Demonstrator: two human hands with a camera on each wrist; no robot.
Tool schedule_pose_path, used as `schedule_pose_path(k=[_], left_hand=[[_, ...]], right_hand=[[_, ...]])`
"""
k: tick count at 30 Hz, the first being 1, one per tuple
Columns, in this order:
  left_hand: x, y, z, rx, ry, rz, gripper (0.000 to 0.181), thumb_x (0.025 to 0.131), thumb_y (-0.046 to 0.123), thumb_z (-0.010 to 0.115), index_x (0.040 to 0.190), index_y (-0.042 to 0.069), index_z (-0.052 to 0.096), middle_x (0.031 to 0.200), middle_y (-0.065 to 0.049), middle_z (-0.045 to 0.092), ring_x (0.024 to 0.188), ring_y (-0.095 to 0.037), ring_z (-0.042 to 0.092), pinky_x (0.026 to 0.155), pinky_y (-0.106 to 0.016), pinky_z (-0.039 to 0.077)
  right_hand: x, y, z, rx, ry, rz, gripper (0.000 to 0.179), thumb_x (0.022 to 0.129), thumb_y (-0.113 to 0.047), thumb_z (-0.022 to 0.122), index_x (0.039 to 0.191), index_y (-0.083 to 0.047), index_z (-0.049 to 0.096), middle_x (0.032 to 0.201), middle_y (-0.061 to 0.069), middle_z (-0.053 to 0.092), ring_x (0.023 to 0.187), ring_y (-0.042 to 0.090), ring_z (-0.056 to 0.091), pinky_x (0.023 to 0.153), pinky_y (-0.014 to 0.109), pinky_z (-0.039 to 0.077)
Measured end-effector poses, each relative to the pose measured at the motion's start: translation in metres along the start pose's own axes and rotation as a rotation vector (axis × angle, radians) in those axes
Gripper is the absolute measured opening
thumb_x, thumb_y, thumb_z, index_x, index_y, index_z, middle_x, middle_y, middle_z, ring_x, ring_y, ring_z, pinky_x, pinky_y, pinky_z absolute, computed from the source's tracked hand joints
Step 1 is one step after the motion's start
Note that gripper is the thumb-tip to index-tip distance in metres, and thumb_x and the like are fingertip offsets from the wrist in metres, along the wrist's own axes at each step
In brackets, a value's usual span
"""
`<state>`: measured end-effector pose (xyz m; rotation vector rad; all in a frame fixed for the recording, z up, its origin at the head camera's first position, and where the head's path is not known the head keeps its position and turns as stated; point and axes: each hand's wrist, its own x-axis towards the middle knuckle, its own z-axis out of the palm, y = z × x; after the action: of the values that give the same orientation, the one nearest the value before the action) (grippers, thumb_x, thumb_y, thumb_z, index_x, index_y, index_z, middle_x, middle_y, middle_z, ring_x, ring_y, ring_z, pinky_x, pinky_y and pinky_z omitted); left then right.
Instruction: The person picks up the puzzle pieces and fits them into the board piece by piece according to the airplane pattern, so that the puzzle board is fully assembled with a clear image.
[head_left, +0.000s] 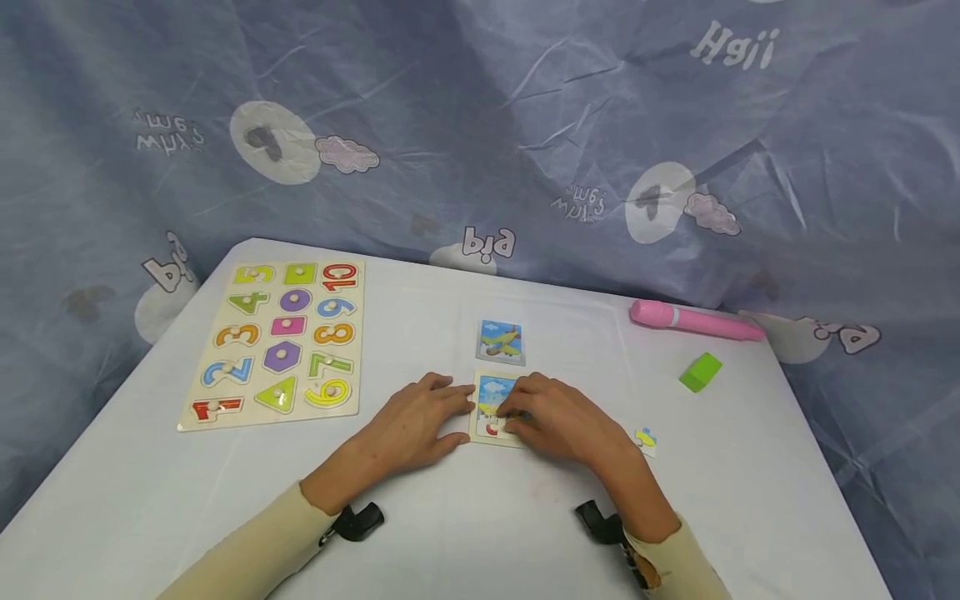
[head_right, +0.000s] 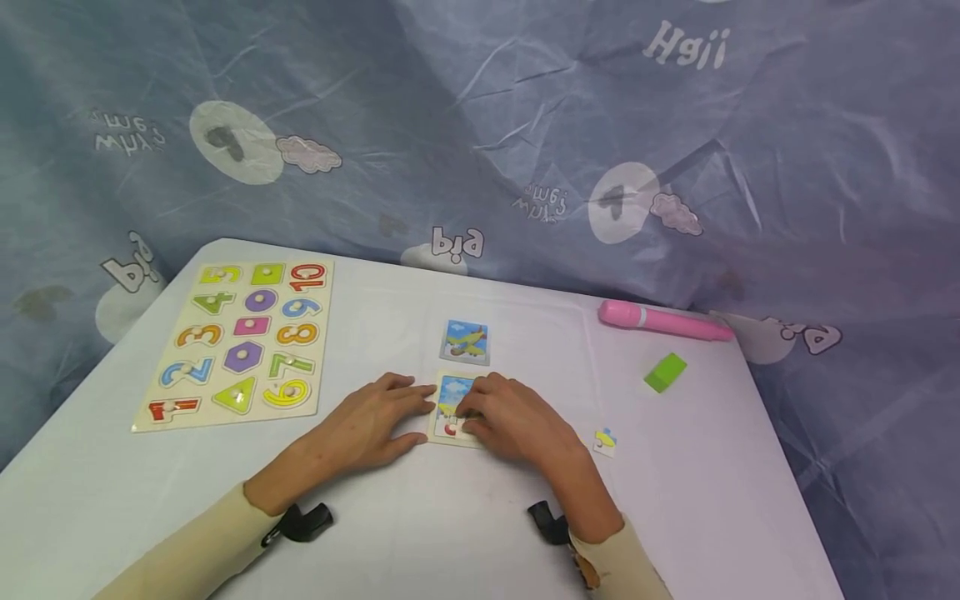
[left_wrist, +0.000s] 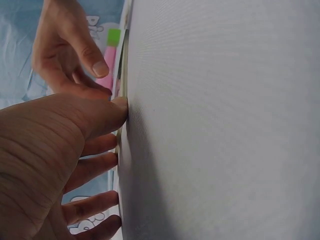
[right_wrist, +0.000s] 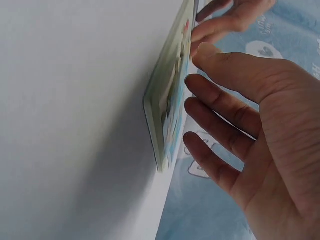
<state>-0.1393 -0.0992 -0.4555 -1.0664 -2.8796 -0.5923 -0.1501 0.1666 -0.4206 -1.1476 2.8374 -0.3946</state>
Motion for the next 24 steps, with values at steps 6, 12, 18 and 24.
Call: schedule_pose_path(k=[6,12,18,24], left_hand=[[0.000,0.000,0.000,0.009,0.003,0.011,0.044,0.097,0.038,0.081,0.133,0.014,0.076,0.154,-0.003,0.064,0.140,-0.033,0.057,0.108,-0.051,0.054],[-0.002,0.000,0.000,-0.008,0.003,-0.002,0.044,0.097,0.037,0.082,0.134,0.014,0.076,0.154,-0.001,0.063,0.141,-0.032,0.056,0.109,-0.052,0.054],[-0.003,-0.001,0.000,-0.002,0.024,0.011,0.044,0.097,0.036,0.082,0.134,0.014,0.076,0.153,-0.002,0.064,0.140,-0.034,0.057,0.107,-0.051,0.055],[-0.002,0.000,0.000,-0.012,0.027,0.018,0.043,0.096,0.035,0.082,0.133,0.013,0.076,0.153,-0.003,0.064,0.140,-0.034,0.058,0.106,-0.052,0.055]], right_hand=[[-0.010,0.008,-0.005,-0.023,0.002,0.036,0.019,0.095,-0.020,0.084,0.114,-0.017,0.083,0.113,-0.004,0.071,0.113,0.018,0.067,0.099,0.041,0.057],[-0.024,0.017,-0.006,-0.042,-0.004,0.087,0.022,0.094,-0.020,0.085,0.116,-0.017,0.082,0.114,-0.003,0.071,0.113,0.019,0.067,0.099,0.042,0.057],[-0.036,0.025,-0.007,-0.034,0.008,0.119,0.025,0.094,-0.019,0.085,0.118,-0.014,0.081,0.114,-0.003,0.072,0.112,0.019,0.067,0.098,0.042,0.058],[-0.048,0.030,-0.008,-0.027,0.000,0.157,0.026,0.094,-0.018,0.085,0.120,-0.014,0.080,0.114,-0.003,0.072,0.111,0.018,0.067,0.098,0.042,0.057]])
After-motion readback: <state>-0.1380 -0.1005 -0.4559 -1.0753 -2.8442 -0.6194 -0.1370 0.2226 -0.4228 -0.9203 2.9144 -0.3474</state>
